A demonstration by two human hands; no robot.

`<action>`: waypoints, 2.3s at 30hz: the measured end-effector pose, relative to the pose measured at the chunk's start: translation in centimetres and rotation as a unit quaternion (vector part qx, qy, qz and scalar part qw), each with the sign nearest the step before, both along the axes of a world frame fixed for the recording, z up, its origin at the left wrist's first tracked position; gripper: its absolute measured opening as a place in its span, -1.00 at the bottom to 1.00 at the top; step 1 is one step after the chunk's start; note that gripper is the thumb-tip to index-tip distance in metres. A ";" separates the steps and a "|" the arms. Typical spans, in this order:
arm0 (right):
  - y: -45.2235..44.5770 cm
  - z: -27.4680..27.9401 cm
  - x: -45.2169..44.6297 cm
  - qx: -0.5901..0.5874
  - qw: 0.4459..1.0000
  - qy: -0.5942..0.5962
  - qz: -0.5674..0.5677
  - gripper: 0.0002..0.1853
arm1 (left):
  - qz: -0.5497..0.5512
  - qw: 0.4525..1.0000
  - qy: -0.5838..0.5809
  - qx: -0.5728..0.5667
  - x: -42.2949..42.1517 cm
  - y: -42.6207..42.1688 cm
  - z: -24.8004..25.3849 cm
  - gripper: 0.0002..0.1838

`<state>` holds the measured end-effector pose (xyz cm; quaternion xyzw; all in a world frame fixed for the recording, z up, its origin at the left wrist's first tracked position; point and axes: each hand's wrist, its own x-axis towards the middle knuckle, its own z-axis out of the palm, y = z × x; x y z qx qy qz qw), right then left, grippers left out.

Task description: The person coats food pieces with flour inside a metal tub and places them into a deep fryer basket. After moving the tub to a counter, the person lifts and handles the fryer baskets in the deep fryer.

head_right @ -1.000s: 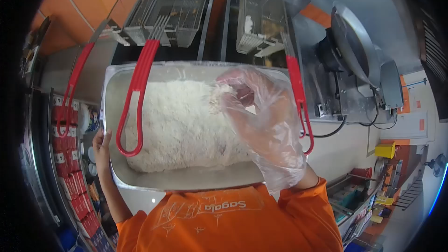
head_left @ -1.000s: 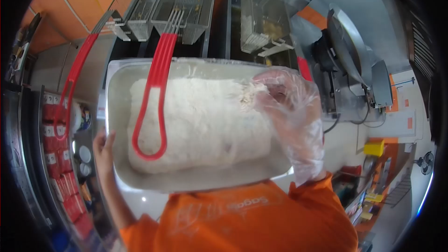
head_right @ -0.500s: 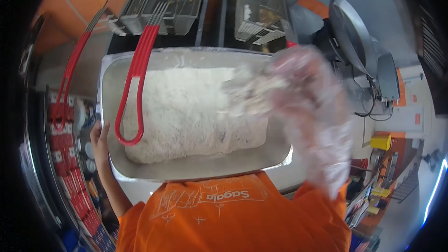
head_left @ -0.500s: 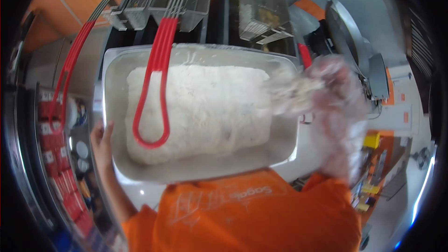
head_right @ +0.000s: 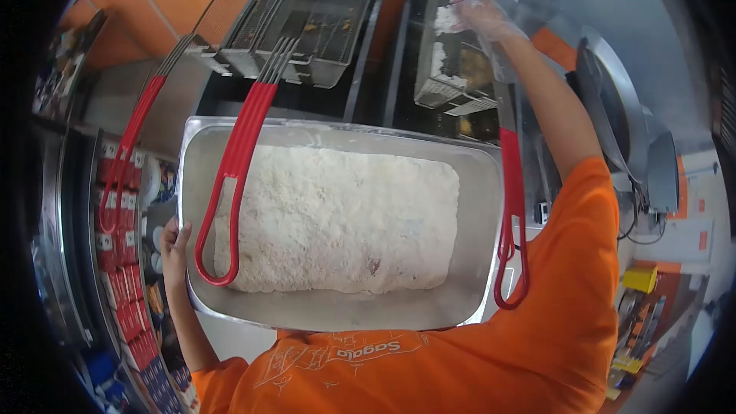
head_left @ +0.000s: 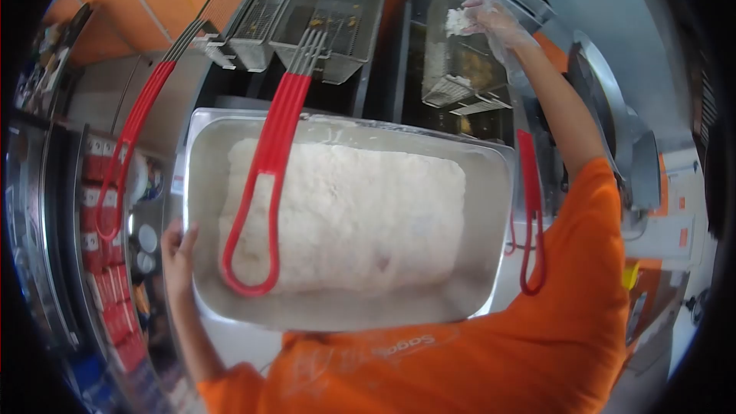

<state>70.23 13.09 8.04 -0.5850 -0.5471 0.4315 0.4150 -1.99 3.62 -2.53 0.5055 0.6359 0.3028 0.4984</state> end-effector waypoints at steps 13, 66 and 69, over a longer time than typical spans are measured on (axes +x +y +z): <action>-8.8 12.8 -17.5 0.023 0.940 -0.339 -0.032 -0.40 | 0.084 0.993 -0.020 0.075 3.0 -1.0 1.6 -0.81; -12.6 -8.2 -44.1 -0.163 0.950 0.080 0.255 -0.68 | -0.078 0.979 -0.121 0.143 1.6 0.5 -1.3 -0.55; -13.0 -8.5 -45.4 -0.236 0.880 0.345 0.226 -0.60 | -0.076 0.978 -0.140 0.133 1.9 0.4 -0.9 -0.60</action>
